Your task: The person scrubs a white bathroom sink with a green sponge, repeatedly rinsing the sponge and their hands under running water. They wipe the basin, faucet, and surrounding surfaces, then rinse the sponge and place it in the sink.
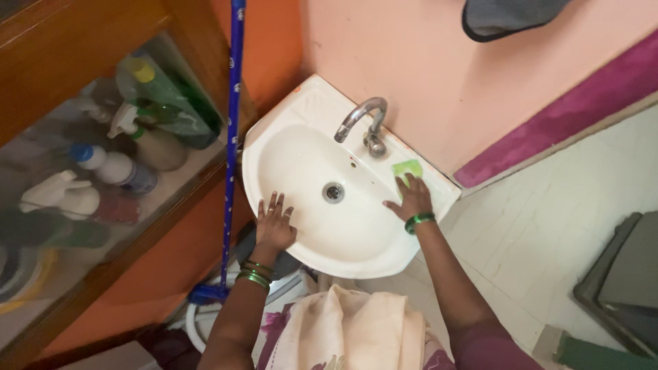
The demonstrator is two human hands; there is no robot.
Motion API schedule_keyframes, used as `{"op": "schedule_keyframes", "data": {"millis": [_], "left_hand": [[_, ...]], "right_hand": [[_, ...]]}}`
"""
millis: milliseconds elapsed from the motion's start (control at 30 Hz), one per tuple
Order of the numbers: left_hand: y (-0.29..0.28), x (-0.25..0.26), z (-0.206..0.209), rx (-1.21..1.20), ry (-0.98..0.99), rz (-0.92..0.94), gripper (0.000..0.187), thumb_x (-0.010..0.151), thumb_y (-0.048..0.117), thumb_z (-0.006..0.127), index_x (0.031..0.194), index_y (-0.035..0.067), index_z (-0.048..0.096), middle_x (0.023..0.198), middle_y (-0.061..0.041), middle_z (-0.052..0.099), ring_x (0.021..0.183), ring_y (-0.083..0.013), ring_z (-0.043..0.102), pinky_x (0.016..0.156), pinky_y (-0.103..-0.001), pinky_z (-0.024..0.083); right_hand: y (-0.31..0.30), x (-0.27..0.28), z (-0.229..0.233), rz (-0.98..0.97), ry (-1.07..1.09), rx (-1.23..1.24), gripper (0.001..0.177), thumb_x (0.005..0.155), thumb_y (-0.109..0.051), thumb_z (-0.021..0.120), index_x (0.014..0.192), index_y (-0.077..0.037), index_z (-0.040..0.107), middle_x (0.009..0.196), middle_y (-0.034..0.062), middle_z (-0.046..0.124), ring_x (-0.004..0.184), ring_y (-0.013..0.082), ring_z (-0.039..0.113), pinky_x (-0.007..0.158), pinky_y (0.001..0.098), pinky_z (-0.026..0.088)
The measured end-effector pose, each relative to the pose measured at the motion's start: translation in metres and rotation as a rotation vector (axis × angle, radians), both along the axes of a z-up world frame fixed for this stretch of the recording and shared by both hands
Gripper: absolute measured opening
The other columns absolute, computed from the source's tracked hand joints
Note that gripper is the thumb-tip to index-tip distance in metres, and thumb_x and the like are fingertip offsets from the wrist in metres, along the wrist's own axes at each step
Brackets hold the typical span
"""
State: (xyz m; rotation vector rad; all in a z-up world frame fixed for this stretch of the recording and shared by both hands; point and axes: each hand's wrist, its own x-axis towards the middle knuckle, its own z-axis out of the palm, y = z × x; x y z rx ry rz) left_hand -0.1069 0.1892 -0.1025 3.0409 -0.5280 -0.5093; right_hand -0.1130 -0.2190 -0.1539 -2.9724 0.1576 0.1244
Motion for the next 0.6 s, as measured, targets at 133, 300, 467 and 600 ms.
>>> {"op": "schedule_keyframes", "data": {"millis": [133,300,467,600], "left_hand": [[0.003,0.001,-0.008,-0.044,-0.028,0.017,0.063,0.085,0.033,0.055,0.145,0.014,0.055,0.169,-0.013,0.020,0.159,-0.0260,0.002,0.127,-0.053,-0.002],[0.003,0.001,-0.013,-0.030,-0.024,0.020,0.064,0.085,0.033,0.055,0.145,0.013,0.054,0.168,-0.014,0.020,0.159,-0.0260,0.002,0.127,-0.053,-0.002],[0.002,-0.004,-0.006,-0.071,-0.037,0.043,0.065,0.083,0.033,0.057,0.144,0.011,0.054,0.168,-0.015,0.019,0.158,-0.0277,0.002,0.125,-0.057,-0.001],[0.003,-0.001,-0.002,-0.130,-0.069,0.085,0.065,0.081,0.029,0.057,0.144,0.010,0.055,0.168,-0.015,0.020,0.159,-0.0271,0.003,0.126,-0.058,-0.001]], "right_hand": [[0.045,0.018,0.032,0.010,0.183,-0.067,0.106,0.075,-0.071,0.074,0.157,-0.016,0.037,0.166,0.0136,0.024,0.153,0.0403,0.020,0.122,0.0561,0.019],[0.097,0.068,0.027,0.168,0.148,-0.118,0.114,0.075,-0.067,0.077,0.161,-0.012,0.027,0.167,0.0154,0.020,0.152,0.0426,0.017,0.120,0.0565,0.022],[0.080,0.041,0.023,0.199,0.093,-0.143,0.106,0.077,-0.062,0.077,0.159,-0.015,0.030,0.168,0.0117,0.022,0.154,0.0397,0.019,0.120,0.0568,0.026],[0.093,0.036,0.043,0.179,0.199,-0.155,0.102,0.077,-0.059,0.080,0.158,-0.015,0.035,0.168,0.0100,0.028,0.156,0.0372,0.021,0.123,0.0536,0.027]]}}
